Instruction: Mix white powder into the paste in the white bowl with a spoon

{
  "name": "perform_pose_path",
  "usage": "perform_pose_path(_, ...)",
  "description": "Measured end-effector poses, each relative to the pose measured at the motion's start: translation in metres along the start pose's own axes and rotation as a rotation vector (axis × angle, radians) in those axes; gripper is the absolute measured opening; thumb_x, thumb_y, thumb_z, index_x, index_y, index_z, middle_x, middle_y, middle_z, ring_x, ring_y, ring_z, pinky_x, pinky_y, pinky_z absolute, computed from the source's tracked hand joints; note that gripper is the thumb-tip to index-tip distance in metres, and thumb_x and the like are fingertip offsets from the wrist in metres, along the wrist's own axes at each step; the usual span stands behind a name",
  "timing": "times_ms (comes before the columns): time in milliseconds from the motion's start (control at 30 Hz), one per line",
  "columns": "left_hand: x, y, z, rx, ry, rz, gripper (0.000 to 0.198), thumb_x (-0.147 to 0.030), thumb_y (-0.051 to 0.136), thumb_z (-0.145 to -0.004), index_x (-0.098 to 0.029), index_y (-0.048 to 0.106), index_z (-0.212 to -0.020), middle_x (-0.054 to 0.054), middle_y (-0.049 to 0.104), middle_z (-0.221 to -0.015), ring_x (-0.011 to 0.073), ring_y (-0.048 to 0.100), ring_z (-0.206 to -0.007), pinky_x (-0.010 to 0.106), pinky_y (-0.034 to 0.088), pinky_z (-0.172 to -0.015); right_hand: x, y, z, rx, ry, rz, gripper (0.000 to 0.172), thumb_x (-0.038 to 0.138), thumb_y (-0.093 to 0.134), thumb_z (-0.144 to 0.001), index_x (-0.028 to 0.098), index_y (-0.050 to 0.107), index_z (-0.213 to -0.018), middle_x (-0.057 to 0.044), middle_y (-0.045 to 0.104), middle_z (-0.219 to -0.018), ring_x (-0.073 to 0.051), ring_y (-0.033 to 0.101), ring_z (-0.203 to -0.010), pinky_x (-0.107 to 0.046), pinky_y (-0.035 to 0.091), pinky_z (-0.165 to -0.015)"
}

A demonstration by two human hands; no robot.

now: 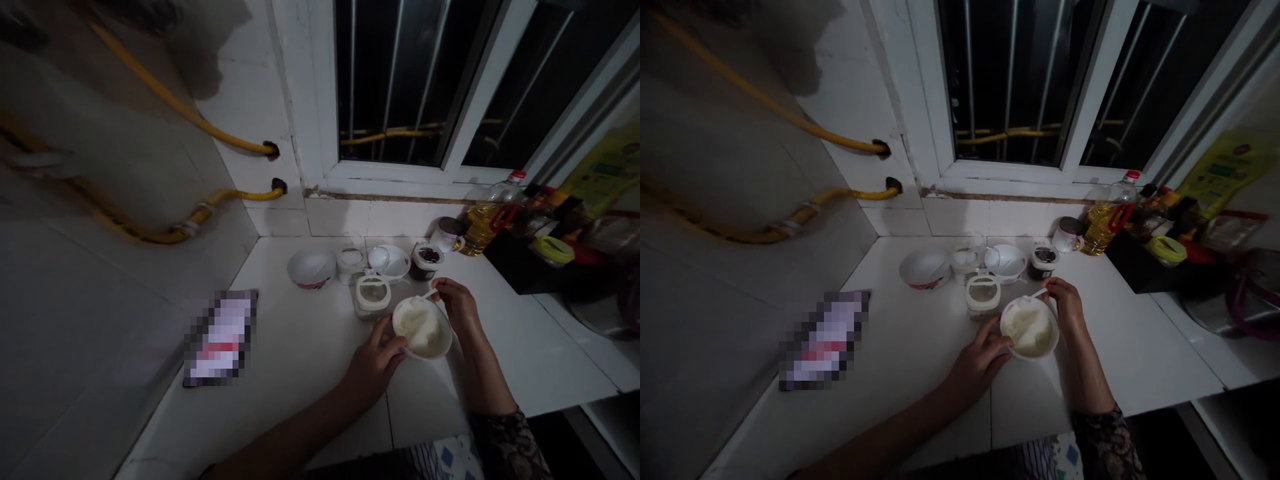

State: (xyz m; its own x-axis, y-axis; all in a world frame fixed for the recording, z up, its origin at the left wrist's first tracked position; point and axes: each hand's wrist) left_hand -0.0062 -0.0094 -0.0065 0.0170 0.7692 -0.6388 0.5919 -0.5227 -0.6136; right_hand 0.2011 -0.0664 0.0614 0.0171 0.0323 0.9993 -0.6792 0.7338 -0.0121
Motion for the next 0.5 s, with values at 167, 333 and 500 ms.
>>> perform_pose_path(167,-0.001,-0.001,-0.001,-0.003,0.002,-0.007,0.016,-0.013,0.052,-0.087,-0.019,0.059,-0.099,0.014,0.039,-0.135,0.0177,0.064,-0.088,0.035,0.055,-0.080,0.010,0.016,0.002,0.006,-0.070,0.008,0.016,0.032,0.059,-0.063,0.019,0.062,-0.071,0.001,0.057,-0.051,-0.015,0.052,-0.054,-0.030,0.040,-0.063)
perform_pose_path(333,-0.002,-0.002,-0.002,0.028,-0.019,-0.010,0.016,-0.013,0.052,-0.088,-0.019,0.060,-0.100,0.013,0.039,-0.135,0.0181,0.063,-0.089,0.035,0.055,-0.081,0.016,0.037,0.014,0.040,-0.305,0.195,0.017,0.035,0.053,-0.080,0.020,0.061,-0.080,0.001,0.060,-0.063,-0.017,0.054,-0.065,-0.030,0.041,-0.071)
perform_pose_path(500,-0.001,0.000,-0.002,0.024,-0.035,-0.021,0.018,-0.012,0.055,-0.086,-0.019,0.060,-0.102,0.012,0.037,-0.136,0.0176,0.063,-0.090,0.036,0.055,-0.083,0.015,0.048,0.029,0.207,-0.736,0.623,0.019,0.022,0.043,-0.089,0.022,0.062,-0.088,-0.005,0.066,-0.085,-0.022,0.056,-0.087,-0.037,0.038,-0.086)
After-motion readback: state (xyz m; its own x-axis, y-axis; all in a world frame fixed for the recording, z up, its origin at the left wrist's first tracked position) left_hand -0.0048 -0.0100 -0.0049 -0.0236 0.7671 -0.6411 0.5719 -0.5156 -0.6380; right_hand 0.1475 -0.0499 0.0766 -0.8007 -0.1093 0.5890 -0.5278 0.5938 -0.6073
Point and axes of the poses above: each hand's wrist, its own z-axis away from the middle knuckle, its own y-axis out of the palm, x = y × z
